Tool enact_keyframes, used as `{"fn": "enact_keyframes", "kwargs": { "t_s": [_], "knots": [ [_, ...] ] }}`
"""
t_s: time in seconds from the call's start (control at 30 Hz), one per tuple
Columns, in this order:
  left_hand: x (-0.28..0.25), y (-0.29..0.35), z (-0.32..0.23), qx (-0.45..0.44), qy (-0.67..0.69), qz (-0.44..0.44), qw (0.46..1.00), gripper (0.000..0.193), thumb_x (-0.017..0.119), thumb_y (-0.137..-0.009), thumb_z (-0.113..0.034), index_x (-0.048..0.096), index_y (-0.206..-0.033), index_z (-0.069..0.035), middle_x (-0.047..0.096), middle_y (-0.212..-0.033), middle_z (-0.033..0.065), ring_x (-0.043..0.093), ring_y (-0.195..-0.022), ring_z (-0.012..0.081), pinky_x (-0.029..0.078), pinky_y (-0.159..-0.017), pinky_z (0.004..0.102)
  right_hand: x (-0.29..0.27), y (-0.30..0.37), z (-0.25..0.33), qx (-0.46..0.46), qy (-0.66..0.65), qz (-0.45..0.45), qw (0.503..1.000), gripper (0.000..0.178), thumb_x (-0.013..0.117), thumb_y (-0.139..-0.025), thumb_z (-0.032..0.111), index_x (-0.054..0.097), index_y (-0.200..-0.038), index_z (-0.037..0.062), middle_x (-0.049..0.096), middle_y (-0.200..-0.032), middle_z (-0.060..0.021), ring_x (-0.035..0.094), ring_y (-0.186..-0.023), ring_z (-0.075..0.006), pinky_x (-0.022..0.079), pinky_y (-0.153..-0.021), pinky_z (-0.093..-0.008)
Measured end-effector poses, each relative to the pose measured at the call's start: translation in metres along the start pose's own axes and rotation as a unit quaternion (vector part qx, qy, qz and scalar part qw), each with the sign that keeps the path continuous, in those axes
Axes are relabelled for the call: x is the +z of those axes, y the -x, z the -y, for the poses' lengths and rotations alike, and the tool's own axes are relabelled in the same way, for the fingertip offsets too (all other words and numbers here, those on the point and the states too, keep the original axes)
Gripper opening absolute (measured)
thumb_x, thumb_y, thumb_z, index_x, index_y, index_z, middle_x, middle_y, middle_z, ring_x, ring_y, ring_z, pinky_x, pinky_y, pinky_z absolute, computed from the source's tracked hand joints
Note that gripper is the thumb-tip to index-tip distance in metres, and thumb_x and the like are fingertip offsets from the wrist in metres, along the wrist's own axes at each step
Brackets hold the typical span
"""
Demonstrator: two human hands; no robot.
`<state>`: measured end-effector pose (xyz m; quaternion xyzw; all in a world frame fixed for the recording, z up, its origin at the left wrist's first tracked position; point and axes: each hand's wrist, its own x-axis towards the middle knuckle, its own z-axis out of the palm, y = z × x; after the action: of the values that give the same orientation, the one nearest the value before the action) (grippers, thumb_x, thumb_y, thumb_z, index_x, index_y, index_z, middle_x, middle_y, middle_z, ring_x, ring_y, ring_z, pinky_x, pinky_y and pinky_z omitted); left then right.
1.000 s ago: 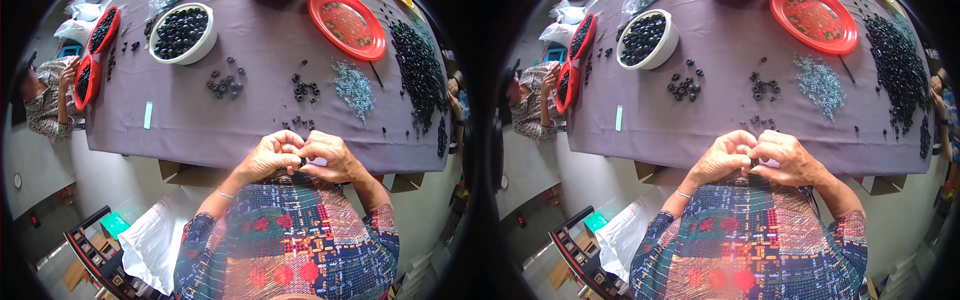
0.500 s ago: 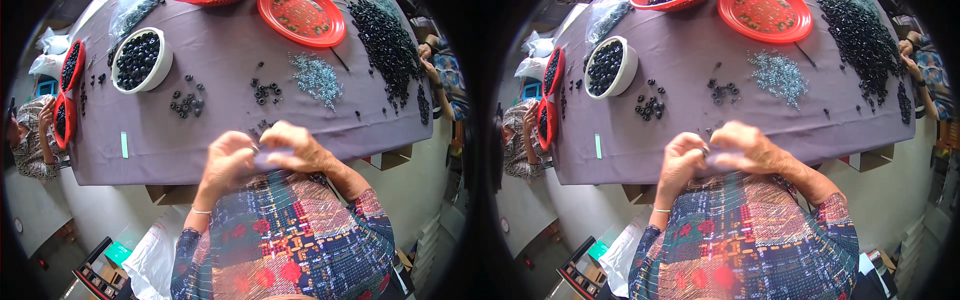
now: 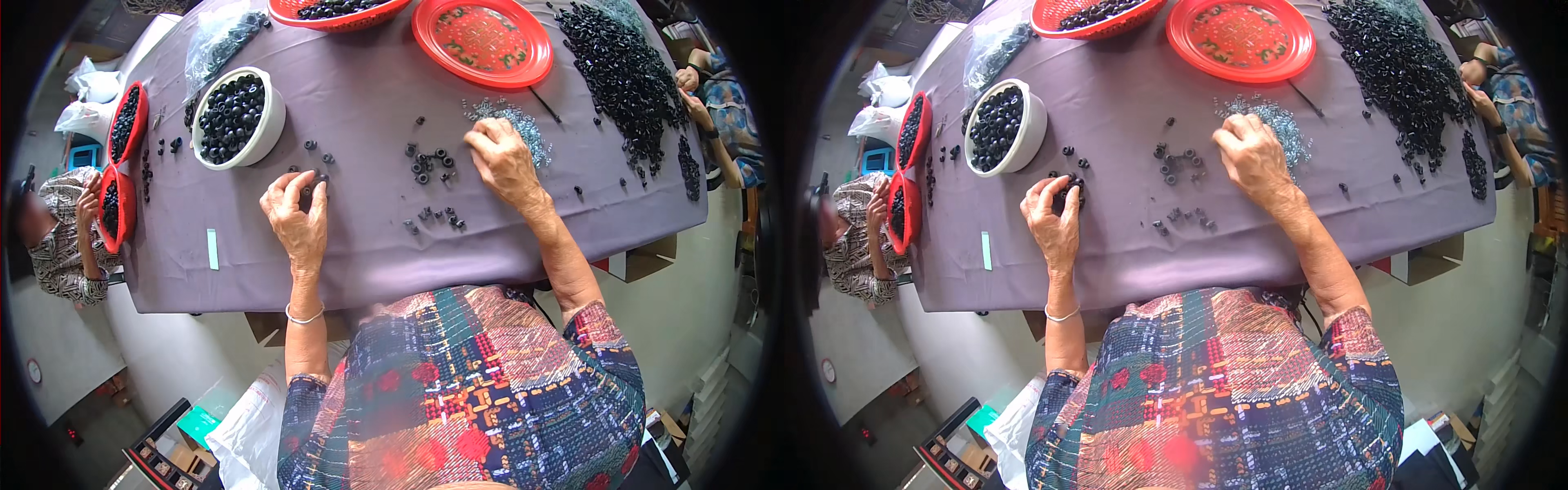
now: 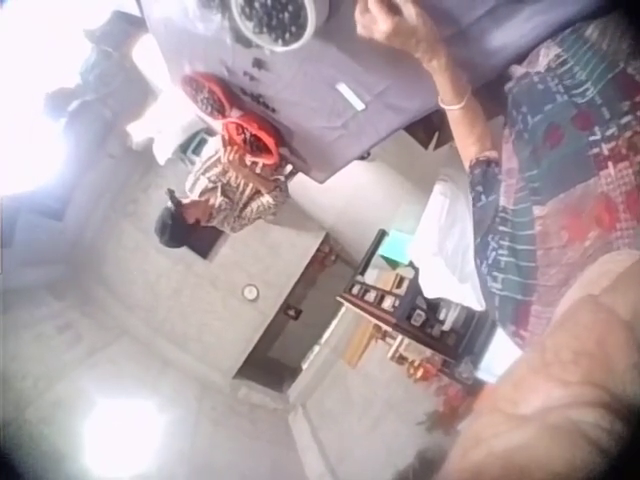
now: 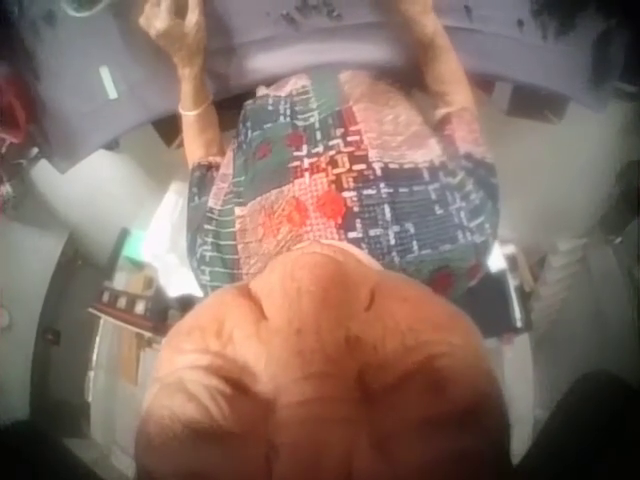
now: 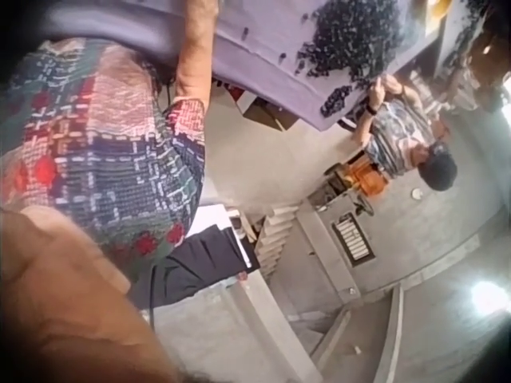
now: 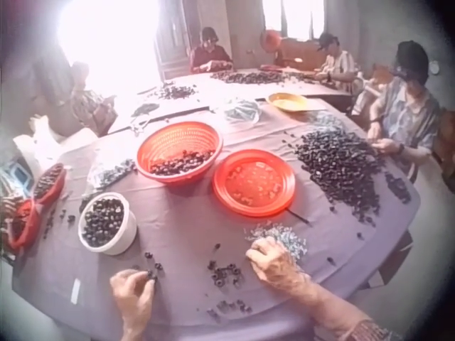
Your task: The person assembles components by repeatedly picking up rubber grommets and plastic pins from the table and pressing the pins into the grommets by hand.
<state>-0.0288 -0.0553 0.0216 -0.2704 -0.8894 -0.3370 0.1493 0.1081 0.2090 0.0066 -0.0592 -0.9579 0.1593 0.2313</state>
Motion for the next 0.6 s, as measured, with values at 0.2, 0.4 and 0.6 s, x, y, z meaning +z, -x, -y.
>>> {"fn": "enact_keyframes", "kwargs": {
  "t_s": [0.2, 0.4, 0.6],
  "knots": [
    [0.024, -0.004, -0.037, 0.082, 0.059, 0.042, 0.994, 0.021, 0.074, -0.069, -0.008, 0.068, -0.088, -0.012, 0.06, -0.091, 0.0046, 0.052, -0.092, 0.0242, 0.042, -0.082, 0.0351, -0.004, 0.009, 0.007, -0.025, -0.063, -0.063, 0.996, 0.022, 0.066, -0.069, -0.004, 0.063, -0.089, 0.0049, 0.057, -0.091, -0.0073, 0.055, -0.088, -0.0256, 0.046, -0.079, -0.036],
    [0.07, -0.011, -0.069, 0.131, 0.091, 0.115, 0.98, 0.017, 0.072, -0.07, -0.012, 0.067, -0.087, -0.01, 0.058, -0.087, 0.0057, 0.051, -0.086, 0.0261, 0.045, -0.075, 0.0354, -0.004, 0.008, 0.004, 0.027, -0.045, -0.087, 0.995, 0.019, 0.067, -0.07, 0.0, 0.063, -0.088, 0.0059, 0.055, -0.087, -0.0065, 0.053, -0.084, -0.0247, 0.044, -0.075, -0.0358],
    [0.068, -0.002, -0.069, 0.105, 0.095, 0.159, 0.977, 0.017, 0.072, -0.07, -0.014, 0.066, -0.085, -0.01, 0.056, -0.086, 0.0063, 0.051, -0.085, 0.027, 0.045, -0.074, 0.0367, 0.001, 0.007, 0.006, -0.001, 0.036, -0.009, 0.999, 0.013, 0.067, -0.071, 0.009, 0.062, -0.084, 0.0107, 0.051, -0.082, -0.0028, 0.051, -0.082, -0.0214, 0.039, -0.072, -0.0352]
  ]
}}
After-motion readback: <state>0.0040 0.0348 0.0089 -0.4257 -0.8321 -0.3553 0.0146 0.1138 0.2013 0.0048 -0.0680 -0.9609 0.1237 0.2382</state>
